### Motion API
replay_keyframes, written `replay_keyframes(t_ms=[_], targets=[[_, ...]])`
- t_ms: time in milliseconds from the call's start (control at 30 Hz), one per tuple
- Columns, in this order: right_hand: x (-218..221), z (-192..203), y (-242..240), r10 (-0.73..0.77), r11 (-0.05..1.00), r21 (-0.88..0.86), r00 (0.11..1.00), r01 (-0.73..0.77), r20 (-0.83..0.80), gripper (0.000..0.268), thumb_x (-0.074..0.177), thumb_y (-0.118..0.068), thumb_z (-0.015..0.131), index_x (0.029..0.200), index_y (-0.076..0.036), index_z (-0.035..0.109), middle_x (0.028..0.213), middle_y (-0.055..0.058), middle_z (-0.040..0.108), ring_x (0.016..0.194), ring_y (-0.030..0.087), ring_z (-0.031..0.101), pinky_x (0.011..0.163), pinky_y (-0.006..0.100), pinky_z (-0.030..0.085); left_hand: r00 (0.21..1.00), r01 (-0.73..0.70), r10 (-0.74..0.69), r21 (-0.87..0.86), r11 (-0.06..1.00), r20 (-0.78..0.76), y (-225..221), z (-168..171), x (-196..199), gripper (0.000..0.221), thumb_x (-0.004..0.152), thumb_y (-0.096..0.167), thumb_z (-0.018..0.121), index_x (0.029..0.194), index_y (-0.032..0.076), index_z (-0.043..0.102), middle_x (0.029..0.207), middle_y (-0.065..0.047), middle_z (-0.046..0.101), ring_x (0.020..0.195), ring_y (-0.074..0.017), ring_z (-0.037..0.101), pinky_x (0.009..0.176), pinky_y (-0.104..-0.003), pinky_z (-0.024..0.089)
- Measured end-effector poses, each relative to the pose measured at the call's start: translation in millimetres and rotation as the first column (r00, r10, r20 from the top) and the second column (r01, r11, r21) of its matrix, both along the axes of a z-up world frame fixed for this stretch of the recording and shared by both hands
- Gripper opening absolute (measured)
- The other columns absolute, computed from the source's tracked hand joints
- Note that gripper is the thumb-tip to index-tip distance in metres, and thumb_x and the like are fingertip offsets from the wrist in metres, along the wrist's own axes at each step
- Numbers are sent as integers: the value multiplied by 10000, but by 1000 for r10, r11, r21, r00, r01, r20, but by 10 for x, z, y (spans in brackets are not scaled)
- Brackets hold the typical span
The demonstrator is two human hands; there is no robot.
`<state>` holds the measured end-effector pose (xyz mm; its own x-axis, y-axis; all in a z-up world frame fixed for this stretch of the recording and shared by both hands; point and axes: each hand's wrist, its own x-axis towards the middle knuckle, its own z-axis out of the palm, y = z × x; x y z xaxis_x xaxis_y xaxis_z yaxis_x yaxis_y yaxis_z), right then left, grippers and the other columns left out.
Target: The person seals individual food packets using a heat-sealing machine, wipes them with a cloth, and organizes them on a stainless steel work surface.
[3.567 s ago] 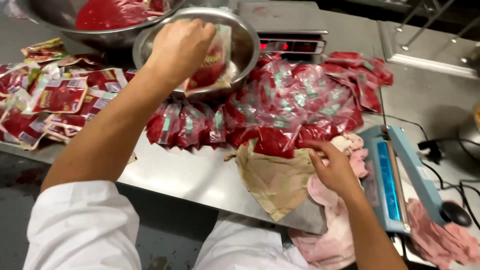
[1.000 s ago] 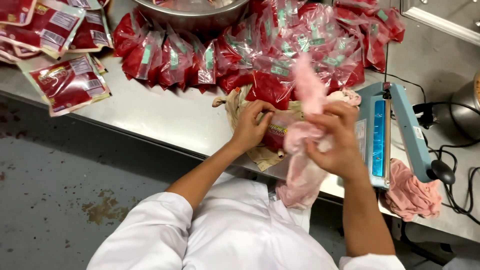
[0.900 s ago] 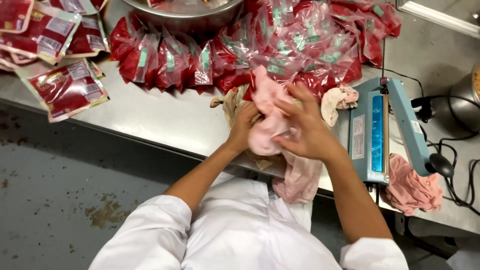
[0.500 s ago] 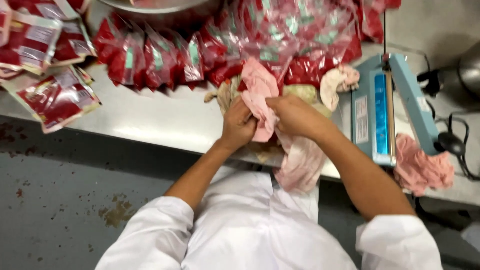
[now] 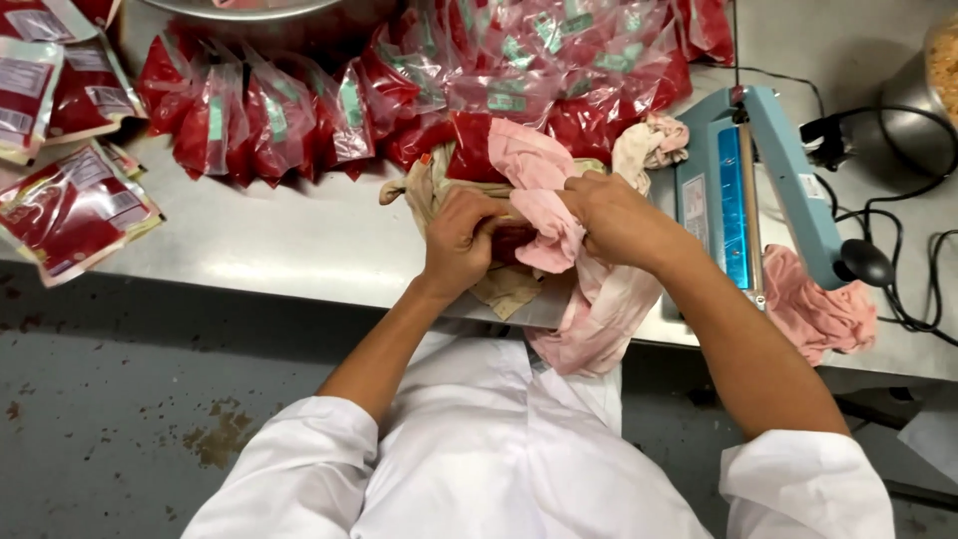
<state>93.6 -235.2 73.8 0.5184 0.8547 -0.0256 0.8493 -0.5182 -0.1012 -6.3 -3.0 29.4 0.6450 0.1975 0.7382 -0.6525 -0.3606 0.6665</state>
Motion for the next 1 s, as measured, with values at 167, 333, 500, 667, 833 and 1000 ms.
replay_keyframes(t_ms=[167,333,500,667,833,1000], targets=[[170,-127,-488,-186,975,-117,982,188,28,330,636,-69,747,951,-123,664,948,81,690,991,331,657,834,447,513,999,-27,25,-58,998,-35,242,-63,-19,99,933,10,723,876,88,699,745,-25,614,742,-249,611,762,-353,526],[412,-64,-606,-420,882,-100,866,460,272,562,635,-259,886,1130,-92,680,973,111,694,959,353,684,808,485,567,993,-84,76,-94,992,-90,399,-157,1,82,951,52,729,889,89,690,733,-16,613,753,-219,607,788,-337,523],[-157,376,6,-477,862,313,849,399,228,1219,673,-517,859,1657,-86,284,1578,313,284,1404,549,298,1152,640,211,982,-62,40,-115,991,-186,419,-55,-72,76,1000,78,671,927,91,655,789,-36,607,788,-219,616,814,-361,513],[-292,147,463,-174,863,460,978,207,-114,407,896,-344,748,1251,-160,674,1160,61,668,1118,292,622,1000,406,443,979,-27,0,-130,991,-203,414,-35,-107,74,1010,89,649,937,97,643,783,-31,585,777,-204,608,808,-365,511],[-214,10,391,-65,788,511,873,342,-484,330,921,-290,770,1220,-161,718,1095,79,766,1090,287,722,987,404,530,964,-51,-17,-244,968,-267,456,-227,-88,53,1027,87,624,975,88,632,790,-22,593,796,-138,572,820,-343,497],[-4,-935,313,-128,314,384,440,868,-889,53,1003,-118,661,1002,-116,714,778,-34,644,634,70,621,596,206,556,902,-116,3,-235,965,-432,388,-338,-87,102,1088,209,517,1024,141,559,721,-12,555,708,-162,539,751,-355,481]])
